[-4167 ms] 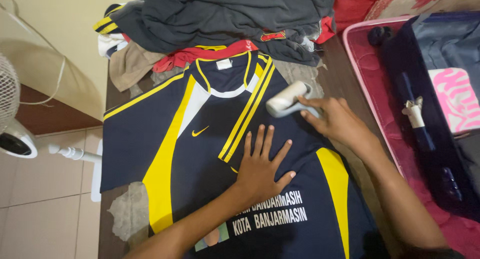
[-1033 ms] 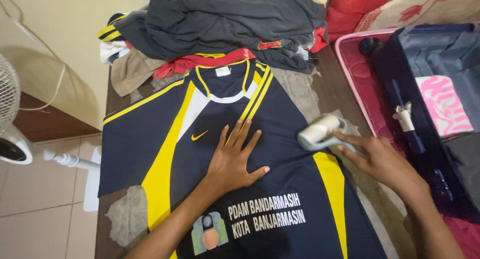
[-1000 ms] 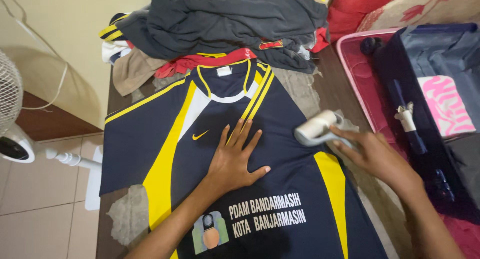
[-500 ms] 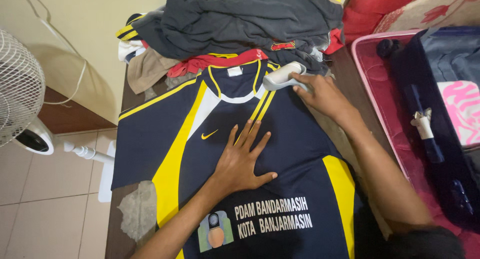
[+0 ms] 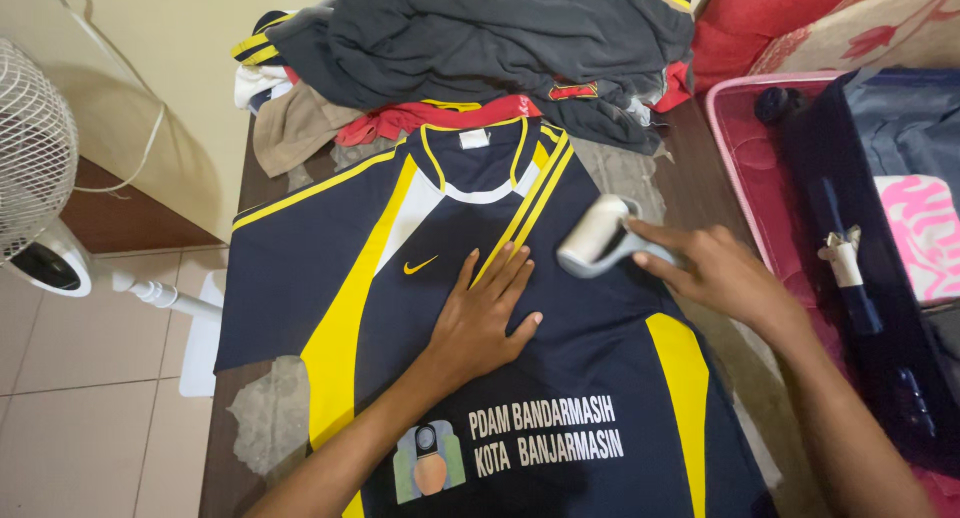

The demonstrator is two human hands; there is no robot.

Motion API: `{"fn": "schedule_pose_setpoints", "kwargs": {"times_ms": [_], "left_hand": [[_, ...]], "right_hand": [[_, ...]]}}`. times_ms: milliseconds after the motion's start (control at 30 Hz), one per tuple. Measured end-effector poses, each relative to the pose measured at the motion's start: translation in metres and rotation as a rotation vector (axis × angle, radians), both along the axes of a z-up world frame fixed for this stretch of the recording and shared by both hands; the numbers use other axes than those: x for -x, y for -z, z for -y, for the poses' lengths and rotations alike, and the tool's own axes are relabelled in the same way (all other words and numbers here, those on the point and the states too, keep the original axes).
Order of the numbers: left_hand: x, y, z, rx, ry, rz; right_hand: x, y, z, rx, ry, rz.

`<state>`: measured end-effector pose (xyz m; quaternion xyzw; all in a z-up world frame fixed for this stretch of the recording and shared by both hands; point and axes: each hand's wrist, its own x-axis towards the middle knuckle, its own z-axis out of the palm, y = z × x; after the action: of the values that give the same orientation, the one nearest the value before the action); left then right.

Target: The person uses a lint roller to remove debris from the surface of a blue and yellow athletic jersey laid flat on a table.

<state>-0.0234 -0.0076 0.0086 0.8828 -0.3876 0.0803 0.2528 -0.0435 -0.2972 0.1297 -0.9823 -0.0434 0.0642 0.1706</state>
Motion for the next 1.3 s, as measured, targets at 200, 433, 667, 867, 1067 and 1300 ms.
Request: {"fn": "schedule_pose_setpoints", "kwargs": {"times_ms": [200,433,667,867,1067,1300], "left_hand": [[0.000,-0.007,0.000,-0.032,-0.008,-0.042],[0.000,-0.006,0.000,-0.021,-0.010,-0.007],[0.001,-0.004,0.000,-0.011,-0.013,-0.005],[0.001,-0.004,0.000,-0.026,-0.006,-0.023],[-0.001,-0.005,0.000,-0.025,0.006,-0.018],[-0.001,-0.005,0.000,-0.043,0.002,-0.031]], "right_hand": [[-0.028,0.023,-0.008,-0.059,-0.052,0.091],[0.024,0.010,0.018,-0.009,-0.015,0.051],[0.043,-0.006,0.020,0.098,0.115,-0.047],[-0.001,0.009,-0.009,0.029,0.087,0.015],[0.015,0.007,0.000,0.031,0.063,0.037],[0.046,-0.001,0.010,0.109,0.117,-0.048]]}}
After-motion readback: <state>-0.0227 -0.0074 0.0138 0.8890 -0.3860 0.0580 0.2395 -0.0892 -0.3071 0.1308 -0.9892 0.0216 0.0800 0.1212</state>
